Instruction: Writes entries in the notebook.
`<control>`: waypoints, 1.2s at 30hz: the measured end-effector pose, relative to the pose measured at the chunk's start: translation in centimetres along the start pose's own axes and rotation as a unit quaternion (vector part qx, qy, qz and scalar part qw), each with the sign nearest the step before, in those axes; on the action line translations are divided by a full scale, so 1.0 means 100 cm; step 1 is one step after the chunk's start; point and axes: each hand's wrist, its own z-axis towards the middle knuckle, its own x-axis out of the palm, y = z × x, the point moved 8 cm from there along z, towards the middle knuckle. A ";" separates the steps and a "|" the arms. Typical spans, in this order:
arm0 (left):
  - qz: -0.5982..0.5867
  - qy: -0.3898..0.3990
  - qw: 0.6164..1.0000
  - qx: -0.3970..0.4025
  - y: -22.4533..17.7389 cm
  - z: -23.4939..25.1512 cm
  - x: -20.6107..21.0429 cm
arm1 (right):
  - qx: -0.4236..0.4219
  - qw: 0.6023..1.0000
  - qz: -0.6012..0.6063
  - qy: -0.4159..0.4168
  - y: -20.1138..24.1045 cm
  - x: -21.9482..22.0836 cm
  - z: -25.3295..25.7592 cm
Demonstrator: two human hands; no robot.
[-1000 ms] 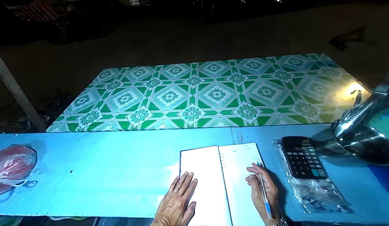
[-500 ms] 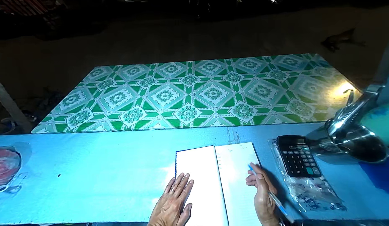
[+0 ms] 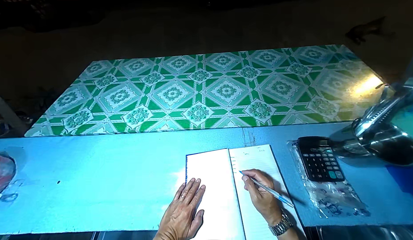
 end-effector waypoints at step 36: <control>0.011 -0.015 1.000 0.007 0.003 -0.003 0.004 | 0.020 0.998 0.041 -0.032 0.001 0.000 -0.001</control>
